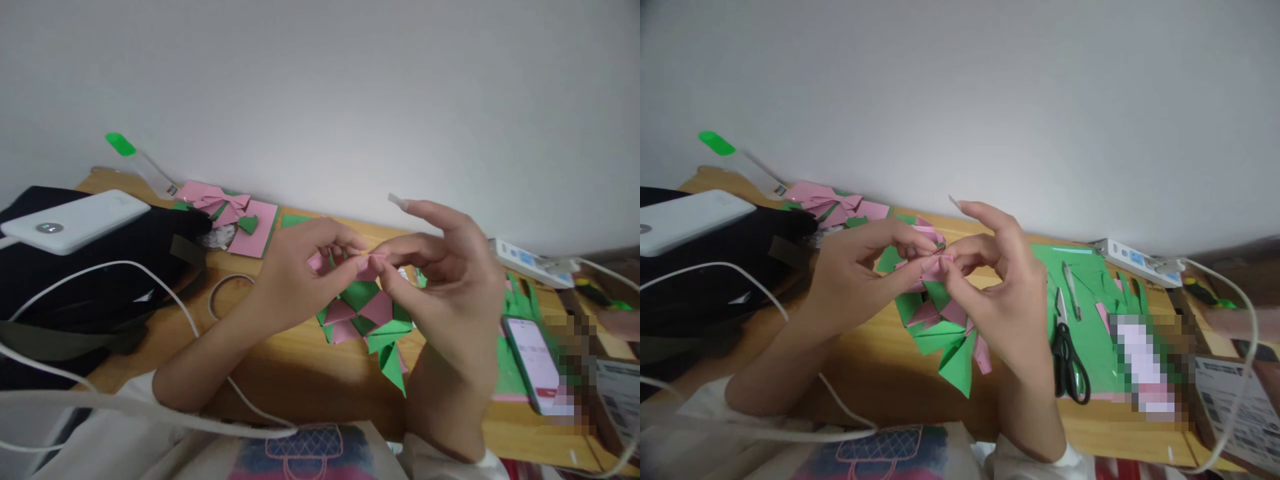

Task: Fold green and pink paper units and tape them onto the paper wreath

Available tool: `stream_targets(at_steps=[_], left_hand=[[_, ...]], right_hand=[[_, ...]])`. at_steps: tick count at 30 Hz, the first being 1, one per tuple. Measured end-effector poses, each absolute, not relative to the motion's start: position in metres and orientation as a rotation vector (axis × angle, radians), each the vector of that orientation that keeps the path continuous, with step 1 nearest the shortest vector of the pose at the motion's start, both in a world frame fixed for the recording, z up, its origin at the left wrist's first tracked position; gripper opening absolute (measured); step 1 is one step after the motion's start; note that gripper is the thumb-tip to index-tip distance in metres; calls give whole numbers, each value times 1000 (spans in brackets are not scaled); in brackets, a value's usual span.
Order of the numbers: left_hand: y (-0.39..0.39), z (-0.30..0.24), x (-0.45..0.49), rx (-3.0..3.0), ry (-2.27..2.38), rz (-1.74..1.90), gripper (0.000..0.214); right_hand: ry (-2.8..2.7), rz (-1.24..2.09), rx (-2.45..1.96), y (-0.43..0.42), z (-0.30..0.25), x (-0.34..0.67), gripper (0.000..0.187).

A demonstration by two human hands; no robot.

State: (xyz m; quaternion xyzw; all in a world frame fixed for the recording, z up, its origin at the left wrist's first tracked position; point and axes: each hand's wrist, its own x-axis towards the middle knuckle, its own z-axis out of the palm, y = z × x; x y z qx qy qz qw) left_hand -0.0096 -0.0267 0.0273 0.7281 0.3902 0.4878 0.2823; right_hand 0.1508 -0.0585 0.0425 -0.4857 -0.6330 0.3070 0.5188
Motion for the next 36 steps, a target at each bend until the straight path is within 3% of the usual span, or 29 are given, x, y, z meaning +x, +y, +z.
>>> stream_targets(at_steps=[4, 11, 20, 36], left_hand=[[-26, 27, -10, 1908, 1007, 1304, 4], [-22, 24, -11, 1817, 875, 1317, 2], [-23, 26, -12, 1909, 887, 1319, 8], [-20, 23, -14, 1909, 890, 1245, 16]], right_hand=[[-1565, 720, -1181, -60, 45, 154, 46], [-1463, 1023, -1112, -49, 44, 171, 25], [-1344, 1193, -1028, -41, 39, 165, 38], [-1337, 1239, -1050, -31, 32, 163, 36]])
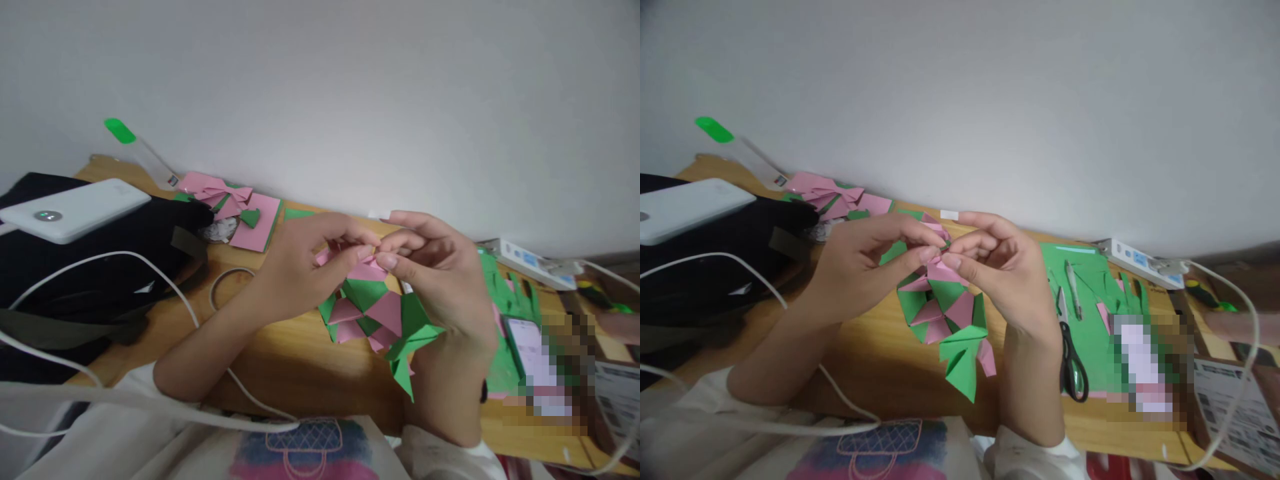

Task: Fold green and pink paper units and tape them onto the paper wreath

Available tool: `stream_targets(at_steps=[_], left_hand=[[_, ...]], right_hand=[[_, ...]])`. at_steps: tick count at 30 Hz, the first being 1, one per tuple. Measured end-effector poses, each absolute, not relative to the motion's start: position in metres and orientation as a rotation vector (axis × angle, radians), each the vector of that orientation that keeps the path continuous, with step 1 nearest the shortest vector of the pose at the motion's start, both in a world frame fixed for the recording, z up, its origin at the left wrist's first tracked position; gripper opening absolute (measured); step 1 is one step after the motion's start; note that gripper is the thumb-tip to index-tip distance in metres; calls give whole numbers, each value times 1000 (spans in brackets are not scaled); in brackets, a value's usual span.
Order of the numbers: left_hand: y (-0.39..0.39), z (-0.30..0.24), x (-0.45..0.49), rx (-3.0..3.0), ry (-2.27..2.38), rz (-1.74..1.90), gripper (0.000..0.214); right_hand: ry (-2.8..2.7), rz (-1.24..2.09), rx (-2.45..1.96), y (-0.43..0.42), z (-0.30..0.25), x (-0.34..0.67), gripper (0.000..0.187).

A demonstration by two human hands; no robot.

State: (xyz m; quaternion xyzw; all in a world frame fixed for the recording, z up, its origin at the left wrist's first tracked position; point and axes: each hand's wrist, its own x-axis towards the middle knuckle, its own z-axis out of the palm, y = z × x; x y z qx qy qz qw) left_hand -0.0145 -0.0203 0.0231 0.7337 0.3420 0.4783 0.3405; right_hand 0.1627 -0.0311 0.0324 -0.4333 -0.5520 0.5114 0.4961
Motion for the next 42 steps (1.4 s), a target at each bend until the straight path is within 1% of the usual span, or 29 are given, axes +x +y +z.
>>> stream_targets(at_steps=[7, 17, 22, 24, 35, 42], left_hand=[[-21, 26, -18, 1979, 761, 1181, 16], [-15, 18, -18, 1955, 845, 1198, 19], [-15, 16, -16, 1913, 892, 1220, 8], [-14, 16, -15, 1902, 887, 1219, 6], [-10, 15, -18, 1977, 845, 1174, 11], [-5, 15, -16, 1928, 868, 1178, 11]], right_hand=[[-1318, 1275, -1057, -32, 33, 165, 33], [-1309, 1295, -997, -29, 30, 164, 28], [-1419, 1339, -1008, -30, 32, 170, 41], [-1431, 1325, -1031, -31, 33, 171, 43], [-1393, 1255, -1095, -31, 31, 171, 37], [-1333, 1309, -1061, -25, 29, 170, 33]])
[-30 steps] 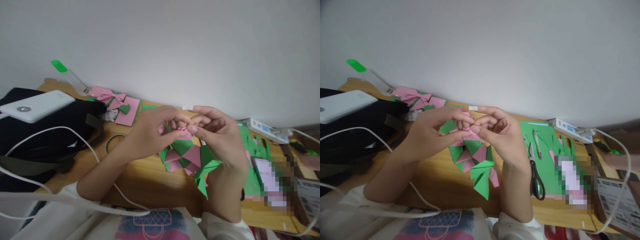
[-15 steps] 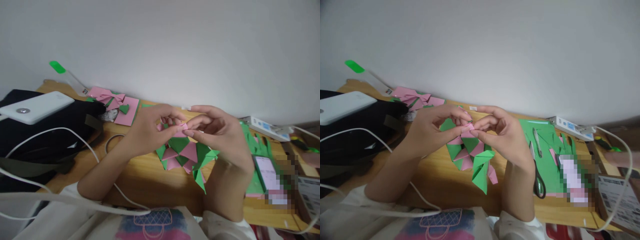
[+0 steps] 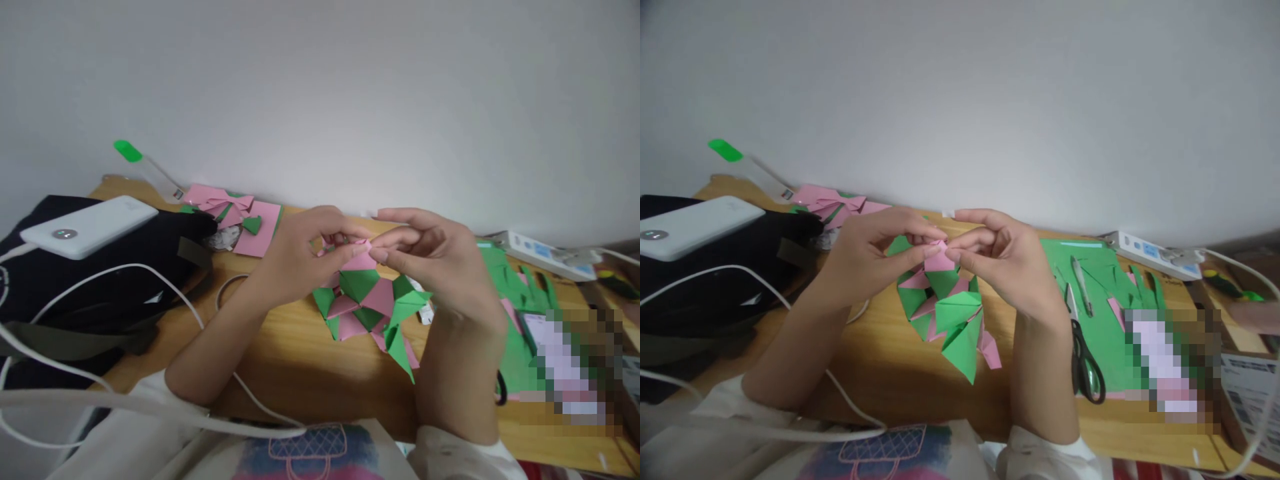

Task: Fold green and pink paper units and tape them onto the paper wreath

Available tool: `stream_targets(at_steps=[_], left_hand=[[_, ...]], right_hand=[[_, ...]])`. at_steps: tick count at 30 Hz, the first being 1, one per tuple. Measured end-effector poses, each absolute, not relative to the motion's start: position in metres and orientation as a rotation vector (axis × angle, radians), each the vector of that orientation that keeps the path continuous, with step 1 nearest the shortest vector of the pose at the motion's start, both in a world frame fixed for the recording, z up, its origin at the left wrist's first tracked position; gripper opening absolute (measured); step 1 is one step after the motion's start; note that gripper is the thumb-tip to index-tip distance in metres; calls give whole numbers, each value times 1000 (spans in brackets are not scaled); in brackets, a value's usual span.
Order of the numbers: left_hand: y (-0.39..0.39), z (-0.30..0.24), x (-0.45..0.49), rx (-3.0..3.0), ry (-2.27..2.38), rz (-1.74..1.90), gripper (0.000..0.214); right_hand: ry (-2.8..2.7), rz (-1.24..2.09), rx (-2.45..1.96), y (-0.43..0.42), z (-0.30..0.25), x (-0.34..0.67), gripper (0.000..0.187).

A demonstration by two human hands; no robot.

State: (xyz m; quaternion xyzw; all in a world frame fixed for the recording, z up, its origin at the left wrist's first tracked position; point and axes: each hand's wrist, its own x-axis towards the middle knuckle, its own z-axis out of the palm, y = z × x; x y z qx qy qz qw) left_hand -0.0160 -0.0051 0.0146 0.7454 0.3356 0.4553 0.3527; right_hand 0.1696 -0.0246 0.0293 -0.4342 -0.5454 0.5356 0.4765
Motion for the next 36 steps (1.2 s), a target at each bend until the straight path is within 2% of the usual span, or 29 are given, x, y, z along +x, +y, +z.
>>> stream_targets(at_steps=[8, 15, 31, 36], left_hand=[[1, 12, -10, 1834, 892, 1168, 11], [0, 18, -3, 1853, 972, 1124, 7], [10, 24, -6, 2008, 941, 1024, 13], [11, 22, -8, 1976, 922, 1057, 9]], right_hand=[[-1272, 1339, -1074, -22, 26, 174, 30], [-1313, 1370, -1078, -18, 22, 181, 43], [-1314, 1330, -1109, -13, 19, 178, 36], [-1366, 1268, -1156, -16, 23, 175, 34]])
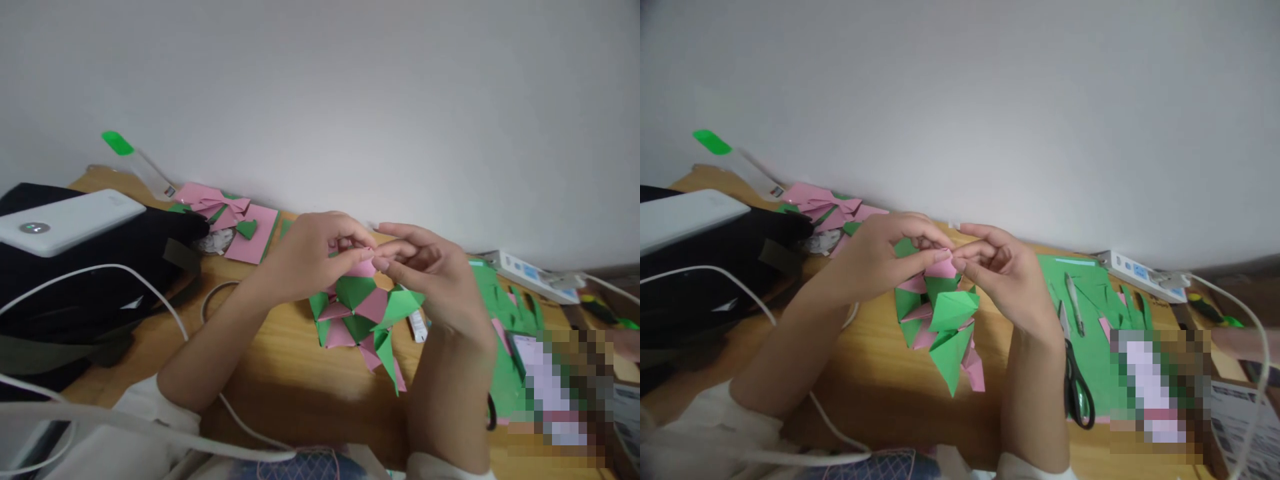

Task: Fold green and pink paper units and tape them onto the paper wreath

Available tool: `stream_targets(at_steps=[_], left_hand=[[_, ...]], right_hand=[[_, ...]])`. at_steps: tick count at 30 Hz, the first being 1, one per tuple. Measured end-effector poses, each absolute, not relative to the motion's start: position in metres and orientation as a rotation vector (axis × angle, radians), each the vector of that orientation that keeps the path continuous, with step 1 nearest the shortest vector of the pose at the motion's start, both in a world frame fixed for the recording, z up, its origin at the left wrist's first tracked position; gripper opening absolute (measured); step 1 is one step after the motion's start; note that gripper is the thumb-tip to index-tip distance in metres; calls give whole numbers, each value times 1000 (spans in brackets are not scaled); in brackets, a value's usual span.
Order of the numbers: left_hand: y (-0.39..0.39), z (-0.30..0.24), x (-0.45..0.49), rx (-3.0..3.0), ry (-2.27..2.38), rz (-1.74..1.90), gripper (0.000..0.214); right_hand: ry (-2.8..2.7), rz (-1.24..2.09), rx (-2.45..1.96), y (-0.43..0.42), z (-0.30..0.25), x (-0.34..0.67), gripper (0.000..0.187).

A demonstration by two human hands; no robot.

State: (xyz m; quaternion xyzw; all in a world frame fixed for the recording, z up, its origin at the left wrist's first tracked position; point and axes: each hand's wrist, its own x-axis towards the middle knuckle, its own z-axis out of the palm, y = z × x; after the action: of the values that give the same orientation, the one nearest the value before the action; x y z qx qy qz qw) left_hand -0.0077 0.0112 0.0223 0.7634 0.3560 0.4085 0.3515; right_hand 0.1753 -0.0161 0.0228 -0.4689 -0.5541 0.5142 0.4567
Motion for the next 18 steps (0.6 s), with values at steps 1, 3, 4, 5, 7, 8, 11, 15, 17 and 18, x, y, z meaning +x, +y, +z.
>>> stream_targets(at_steps=[1, 3, 4, 5, 7, 8, 11, 15, 17, 18], left_hand=[[11, 22, -8, 1974, 923, 1062, 9], [11, 22, -8, 1973, 930, 1063, 10], [11, 22, -7, 1971, 933, 1064, 11], [11, 22, -7, 1966, 935, 1064, 11], [12, 21, -7, 1952, 933, 1069, 12], [12, 20, -7, 1944, 931, 1074, 12], [12, 19, -5, 1925, 926, 1094, 13], [10, 21, -4, 1934, 928, 1125, 14], [10, 22, -3, 1941, 942, 1137, 15], [9, 22, -3, 1943, 947, 1142, 16]], right_hand=[[-1377, 1254, -1164, -16, 23, 175, 34], [-1385, 1232, -1173, -16, 24, 174, 33], [-1385, 1226, -1178, -16, 25, 173, 33], [-1384, 1220, -1181, -16, 25, 173, 32], [-1384, 1211, -1178, -17, 26, 172, 31], [-1386, 1206, -1175, -17, 26, 172, 31], [-1398, 1192, -1186, -19, 27, 172, 31], [-1415, 1161, -1231, -21, 29, 173, 30], [-1408, 1138, -1232, -22, 30, 174, 28], [-1405, 1133, -1226, -22, 31, 174, 27]])
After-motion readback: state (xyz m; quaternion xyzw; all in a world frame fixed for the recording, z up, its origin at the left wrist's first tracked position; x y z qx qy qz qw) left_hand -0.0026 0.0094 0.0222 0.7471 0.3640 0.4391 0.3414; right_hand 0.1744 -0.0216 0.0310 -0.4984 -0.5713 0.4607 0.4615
